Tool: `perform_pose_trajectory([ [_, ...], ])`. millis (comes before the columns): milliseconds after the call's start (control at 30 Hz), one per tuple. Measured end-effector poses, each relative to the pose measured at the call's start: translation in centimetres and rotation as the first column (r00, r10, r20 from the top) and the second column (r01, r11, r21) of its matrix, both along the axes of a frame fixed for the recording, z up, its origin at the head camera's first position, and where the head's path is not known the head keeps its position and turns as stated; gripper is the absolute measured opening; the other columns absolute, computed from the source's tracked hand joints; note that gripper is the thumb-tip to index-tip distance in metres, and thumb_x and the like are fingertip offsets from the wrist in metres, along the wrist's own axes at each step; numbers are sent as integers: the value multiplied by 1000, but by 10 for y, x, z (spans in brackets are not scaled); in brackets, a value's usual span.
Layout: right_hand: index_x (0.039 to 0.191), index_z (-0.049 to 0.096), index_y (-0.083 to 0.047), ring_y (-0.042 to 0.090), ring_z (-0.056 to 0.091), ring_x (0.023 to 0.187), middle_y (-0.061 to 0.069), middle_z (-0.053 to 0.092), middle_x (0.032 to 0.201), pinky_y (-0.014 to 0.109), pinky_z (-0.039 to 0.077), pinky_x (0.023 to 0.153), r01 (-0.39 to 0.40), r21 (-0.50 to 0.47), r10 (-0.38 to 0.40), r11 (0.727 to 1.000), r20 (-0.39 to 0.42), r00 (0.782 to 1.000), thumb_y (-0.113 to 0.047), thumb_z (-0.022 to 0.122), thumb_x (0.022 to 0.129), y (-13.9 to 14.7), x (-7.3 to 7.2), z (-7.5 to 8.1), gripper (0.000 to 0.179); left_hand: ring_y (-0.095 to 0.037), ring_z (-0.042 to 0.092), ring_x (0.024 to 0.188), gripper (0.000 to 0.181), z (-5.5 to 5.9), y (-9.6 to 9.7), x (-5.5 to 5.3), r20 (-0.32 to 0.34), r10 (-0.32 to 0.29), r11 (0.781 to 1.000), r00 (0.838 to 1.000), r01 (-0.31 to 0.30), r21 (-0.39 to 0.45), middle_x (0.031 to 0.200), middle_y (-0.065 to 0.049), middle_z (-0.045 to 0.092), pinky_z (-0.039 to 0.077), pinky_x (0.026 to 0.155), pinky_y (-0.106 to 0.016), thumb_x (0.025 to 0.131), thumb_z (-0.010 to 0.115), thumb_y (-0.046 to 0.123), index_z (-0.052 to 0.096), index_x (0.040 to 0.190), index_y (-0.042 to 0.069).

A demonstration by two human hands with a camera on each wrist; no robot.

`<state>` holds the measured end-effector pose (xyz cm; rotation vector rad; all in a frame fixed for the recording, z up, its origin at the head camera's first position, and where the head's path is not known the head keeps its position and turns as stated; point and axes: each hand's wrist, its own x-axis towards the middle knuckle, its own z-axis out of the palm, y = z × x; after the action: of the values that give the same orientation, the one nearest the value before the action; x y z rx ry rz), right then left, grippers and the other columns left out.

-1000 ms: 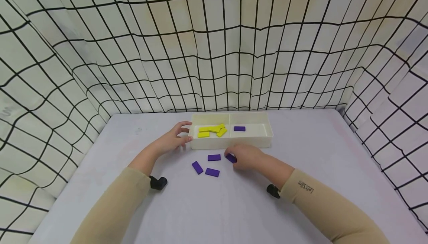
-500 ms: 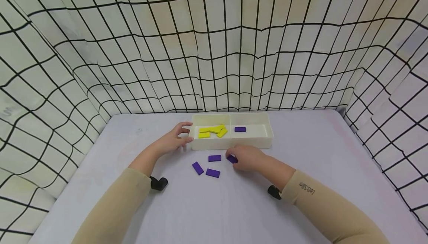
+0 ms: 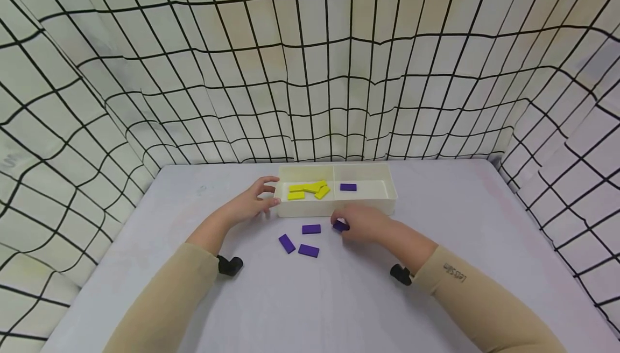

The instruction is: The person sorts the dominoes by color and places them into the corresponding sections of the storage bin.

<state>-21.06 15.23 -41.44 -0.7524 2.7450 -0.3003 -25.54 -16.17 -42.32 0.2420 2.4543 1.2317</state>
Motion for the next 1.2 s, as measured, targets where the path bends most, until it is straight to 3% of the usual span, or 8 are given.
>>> perform_pose_trajectory([
  [400, 125, 67, -25, 15, 56, 92, -6, 64, 115, 36, 50, 85, -27, -46, 28, 999, 19, 999, -20, 70, 92, 15, -2, 30, 33, -23, 61, 91, 70, -2, -1, 0, -8, -15, 1000, 1000, 15, 3, 148, -7, 42, 39, 94, -46, 95, 65, 42, 25, 152, 35],
  [667, 130, 65, -24, 19, 55, 88, -4, 61, 103, 33, 49, 74, -13, -44, 12, 999, -19, 1000, -19, 68, 93, 32, -15, 52, 37, -24, 61, 93, 69, 0, -2, 1, -7, -16, 1000, 1000, 16, 2, 148, -8, 42, 40, 94, -46, 96, 65, 41, 25, 151, 35],
  [1200, 134, 63, -25, 21, 56, 90, 1, 62, 111, 37, 51, 77, 20, -31, -22, 999, -63, 998, -18, 65, 95, 58, -45, 61, 41, -24, 60, 93, 68, 0, -2, 0, -7, -16, 1000, 1000, 16, -13, 147, -5, 43, 41, 91, -44, 95, 65, 42, 26, 150, 37],
])
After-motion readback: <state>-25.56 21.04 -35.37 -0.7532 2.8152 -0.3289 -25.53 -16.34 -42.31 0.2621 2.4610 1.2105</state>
